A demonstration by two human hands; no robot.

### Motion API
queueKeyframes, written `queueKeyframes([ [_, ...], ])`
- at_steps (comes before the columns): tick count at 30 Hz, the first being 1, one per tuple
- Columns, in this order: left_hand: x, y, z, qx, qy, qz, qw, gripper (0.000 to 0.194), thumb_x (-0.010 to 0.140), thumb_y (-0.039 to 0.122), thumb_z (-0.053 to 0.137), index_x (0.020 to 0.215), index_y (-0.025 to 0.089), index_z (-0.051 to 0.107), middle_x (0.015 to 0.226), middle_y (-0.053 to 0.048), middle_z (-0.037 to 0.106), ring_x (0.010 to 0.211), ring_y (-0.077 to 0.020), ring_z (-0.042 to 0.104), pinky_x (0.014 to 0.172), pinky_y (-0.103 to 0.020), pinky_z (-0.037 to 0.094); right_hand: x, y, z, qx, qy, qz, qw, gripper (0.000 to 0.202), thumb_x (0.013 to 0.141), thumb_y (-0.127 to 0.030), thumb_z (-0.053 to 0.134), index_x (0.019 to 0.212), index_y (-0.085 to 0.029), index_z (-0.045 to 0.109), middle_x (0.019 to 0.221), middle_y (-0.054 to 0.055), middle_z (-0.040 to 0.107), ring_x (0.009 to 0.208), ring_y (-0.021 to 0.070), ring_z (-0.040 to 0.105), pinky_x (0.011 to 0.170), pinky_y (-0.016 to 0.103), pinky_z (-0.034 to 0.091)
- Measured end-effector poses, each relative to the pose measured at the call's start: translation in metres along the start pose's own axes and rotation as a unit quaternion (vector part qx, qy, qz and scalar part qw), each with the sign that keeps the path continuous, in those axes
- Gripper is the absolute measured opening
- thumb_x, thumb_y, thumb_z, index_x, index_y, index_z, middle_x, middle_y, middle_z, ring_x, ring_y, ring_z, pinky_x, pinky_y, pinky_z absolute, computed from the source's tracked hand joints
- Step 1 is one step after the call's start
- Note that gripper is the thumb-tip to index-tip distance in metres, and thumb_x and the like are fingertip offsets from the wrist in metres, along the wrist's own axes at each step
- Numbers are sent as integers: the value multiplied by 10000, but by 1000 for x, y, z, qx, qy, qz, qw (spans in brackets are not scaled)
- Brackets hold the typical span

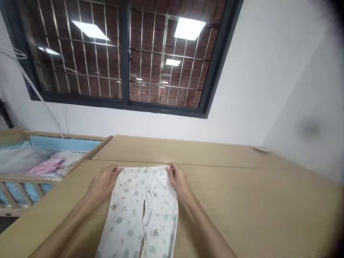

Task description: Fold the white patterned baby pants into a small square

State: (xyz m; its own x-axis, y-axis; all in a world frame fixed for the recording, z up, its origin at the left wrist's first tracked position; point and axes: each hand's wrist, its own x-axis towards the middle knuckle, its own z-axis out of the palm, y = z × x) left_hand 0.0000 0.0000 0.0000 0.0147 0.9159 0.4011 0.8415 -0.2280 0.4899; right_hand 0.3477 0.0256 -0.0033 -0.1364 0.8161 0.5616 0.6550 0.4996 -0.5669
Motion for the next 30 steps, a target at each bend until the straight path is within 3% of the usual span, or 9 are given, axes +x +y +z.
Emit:
queueKeyframes([
  [5,10,-10,59,84,-53,-31,995,340,1063,326,285,878,208,545,903,-77,690,824,-222,666,692,-295,424,-16,23,37,-92,-37,11,995,199,1005,-177,386,997,-198,585,995,91,654,940,229,622,845,333,465],
  [12,31,-28,100,149,-62,-22,987,294,1055,293,352,986,169,610,1028,-141,697,1028,-289,653,846,-347,445,-4,48,62,-188,-107,52,975,185,1009,-157,434,1052,-188,612,1110,101,638,1020,220,591,896,310,426],
  [18,57,-37,119,180,-60,-25,981,338,1068,314,338,1070,162,639,1117,-135,694,1062,-283,646,871,-350,462,28,70,75,-216,-115,91,965,204,1030,-205,446,1114,-183,630,1163,118,634,1051,235,588,890,316,402],
  [30,97,-43,134,187,-63,-43,979,360,1059,325,350,1149,171,664,1209,-148,663,1120,-294,626,880,-367,491,66,100,85,-224,-137,104,959,232,1037,-231,472,1215,-199,617,1213,112,618,1060,215,612,879,290,400],
])
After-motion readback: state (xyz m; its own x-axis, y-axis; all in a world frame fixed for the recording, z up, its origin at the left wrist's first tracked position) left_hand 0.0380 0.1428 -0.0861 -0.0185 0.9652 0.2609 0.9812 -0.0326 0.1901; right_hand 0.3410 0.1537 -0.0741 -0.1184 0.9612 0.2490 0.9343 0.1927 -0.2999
